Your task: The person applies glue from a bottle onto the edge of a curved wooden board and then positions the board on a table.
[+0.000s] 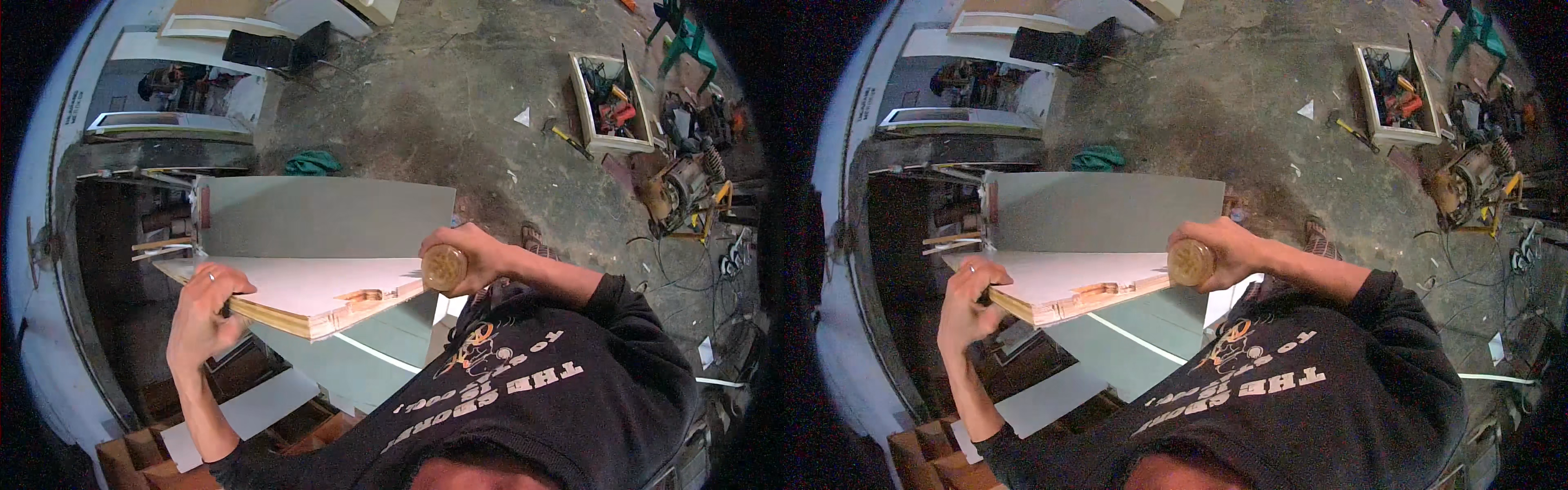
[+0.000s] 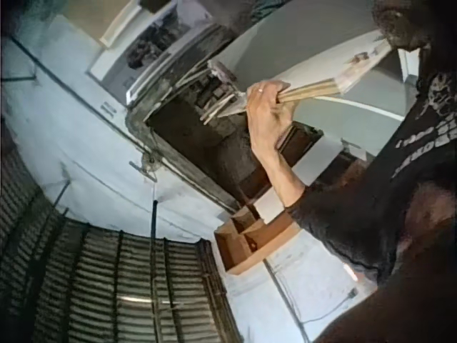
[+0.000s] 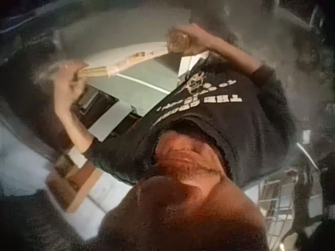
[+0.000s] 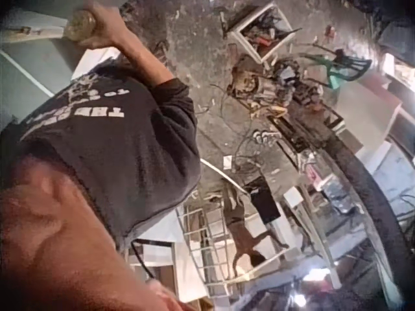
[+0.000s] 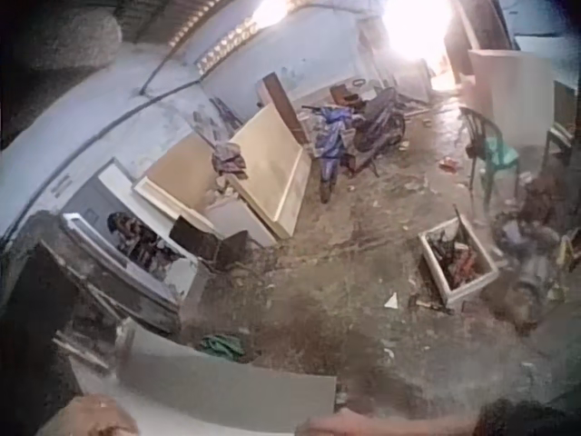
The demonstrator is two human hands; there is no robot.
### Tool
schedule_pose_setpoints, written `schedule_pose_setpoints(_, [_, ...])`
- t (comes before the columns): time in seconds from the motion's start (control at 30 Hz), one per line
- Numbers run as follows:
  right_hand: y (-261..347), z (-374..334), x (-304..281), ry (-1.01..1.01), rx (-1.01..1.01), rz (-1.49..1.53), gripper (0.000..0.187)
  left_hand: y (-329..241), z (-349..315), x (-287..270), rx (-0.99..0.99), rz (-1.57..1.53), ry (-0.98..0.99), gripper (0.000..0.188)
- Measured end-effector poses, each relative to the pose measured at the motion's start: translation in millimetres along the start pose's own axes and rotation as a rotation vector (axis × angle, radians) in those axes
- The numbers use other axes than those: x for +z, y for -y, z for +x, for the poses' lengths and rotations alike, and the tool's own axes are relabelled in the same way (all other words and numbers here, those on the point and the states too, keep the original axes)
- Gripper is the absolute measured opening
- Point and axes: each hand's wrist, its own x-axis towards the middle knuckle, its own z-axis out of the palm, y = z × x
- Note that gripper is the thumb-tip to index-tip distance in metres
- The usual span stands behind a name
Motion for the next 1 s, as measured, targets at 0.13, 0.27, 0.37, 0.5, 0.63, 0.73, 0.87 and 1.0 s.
schedule_pose_setpoints(0.13, [4.4,4.1,-1.2,-0.014,0.060,-0.049,0.069,6.9,7.7,-5.1,0.034,-0.001,0.010,0.028])
schedule_pose_setpoints(0.27, [10.7,10.5,-12.8,-0.102,0.146,-0.112,0.063,12.9,20.4,-6.2,0.071,0.005,-0.008,0.028])
schedule_pose_setpoints(0.37, [8.7,5.9,-12.8,-0.192,0.127,-0.048,0.059,13.2,27.5,-9.7,0.059,0.013,0.017,0.033])
schedule_pose_setpoints(0.5, [-2.5,-8.9,-15.7,-0.615,0.213,0.086,0.058,15.7,22.8,-3.8,0.014,-0.039,-0.015,0.036])
schedule_pose_setpoints(0.63, [32.4,-8.0,-37.1,-0.966,0.102,0.636,0.046,22.6,15.4,1.0,0.012,-0.033,0.004,0.038])
schedule_pose_setpoints(0.73, [59.6,9.0,-35.6,-1.122,-0.065,0.757,0.047,21.1,25.2,-6.9,0.033,0.049,0.034,0.038])
schedule_pose_setpoints(0.87, [99.4,39.5,-35.4,-1.184,-0.306,0.871,0.044,22.0,32.3,-8.1,0.009,0.050,0.036,0.030])
schedule_pose_setpoints(1.0, [117.6,59.8,-25.7,-1.181,-0.358,0.868,0.043,30.3,36.3,-4.4,0.051,0.087,0.002,0.035])
